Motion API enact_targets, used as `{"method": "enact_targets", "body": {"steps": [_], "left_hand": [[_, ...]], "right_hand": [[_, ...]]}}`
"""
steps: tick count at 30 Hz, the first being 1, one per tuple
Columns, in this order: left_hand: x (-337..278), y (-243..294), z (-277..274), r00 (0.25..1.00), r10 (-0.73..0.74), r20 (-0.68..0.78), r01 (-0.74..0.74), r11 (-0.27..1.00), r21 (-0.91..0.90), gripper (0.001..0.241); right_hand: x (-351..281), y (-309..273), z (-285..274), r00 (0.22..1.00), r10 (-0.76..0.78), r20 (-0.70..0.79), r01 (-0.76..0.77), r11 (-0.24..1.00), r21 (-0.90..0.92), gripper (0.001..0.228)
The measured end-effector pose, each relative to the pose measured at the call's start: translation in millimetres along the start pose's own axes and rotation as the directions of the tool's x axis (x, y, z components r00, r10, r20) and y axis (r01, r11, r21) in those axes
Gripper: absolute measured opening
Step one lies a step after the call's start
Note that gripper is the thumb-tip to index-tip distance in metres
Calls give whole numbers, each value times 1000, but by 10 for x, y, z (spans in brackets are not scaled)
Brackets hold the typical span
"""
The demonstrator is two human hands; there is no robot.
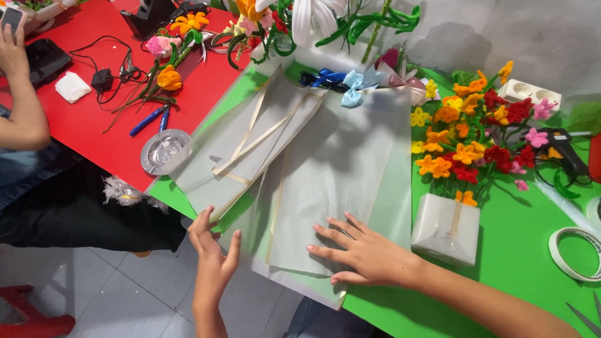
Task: The person wraps a small bouquet of artificial flowers in white paper, securing it with tape. They then place the wrapped bouquet onto a larger sheet of translucent paper and fold the paper around it, securing the folds with tape.
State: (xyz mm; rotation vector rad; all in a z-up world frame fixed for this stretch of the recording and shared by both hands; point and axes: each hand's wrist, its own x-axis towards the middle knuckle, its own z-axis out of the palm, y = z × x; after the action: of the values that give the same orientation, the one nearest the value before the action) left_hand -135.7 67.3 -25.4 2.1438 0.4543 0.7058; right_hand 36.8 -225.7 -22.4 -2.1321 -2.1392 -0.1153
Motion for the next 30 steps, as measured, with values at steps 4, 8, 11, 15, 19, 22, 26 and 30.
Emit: {"method": "enact_targets", "body": {"steps": [4, 8, 11, 15, 19, 22, 26, 30], "left_hand": [[-119, 190, -117, 925, 370, -89, -275, 812, 516, 63], [-393, 426, -61, 877, 479, -27, -352, 681, 642, 51], [-500, 446, 13, 872, 486, 58, -439, 726, 529, 55], [-447, 291, -56, 925, 375, 63, -351, 779, 519, 66], [-489, 48, -82, 929, 368, 34, -338, 807, 484, 66], [-451, -141, -143, 934, 343, -100, -250, 826, 506, 64], [-306, -588, -197, 991, 24, -128, 30, 915, 403, 59], [-174, -703, -203, 915, -395, 85, 397, 918, -4, 47]], "right_hand": [[-108, -69, -1, 1000, -1, 25, 1, 1000, 2, 72], [-153, -99, 38, 1000, 9, 25, -10, 999, 38, 71], [-160, -123, 6, 999, 12, 33, -14, 998, 58, 70], [-179, -105, -107, 999, -23, 23, 22, 997, 73, 65], [7, -62, -395, 996, -78, -48, 84, 986, 141, 52], [207, 7, -547, 992, -101, -76, 109, 987, 116, 44], [405, 171, -505, 989, -117, -87, 123, 990, 73, 36], [486, 212, -461, 993, -100, -58, 106, 985, 133, 31]]}}
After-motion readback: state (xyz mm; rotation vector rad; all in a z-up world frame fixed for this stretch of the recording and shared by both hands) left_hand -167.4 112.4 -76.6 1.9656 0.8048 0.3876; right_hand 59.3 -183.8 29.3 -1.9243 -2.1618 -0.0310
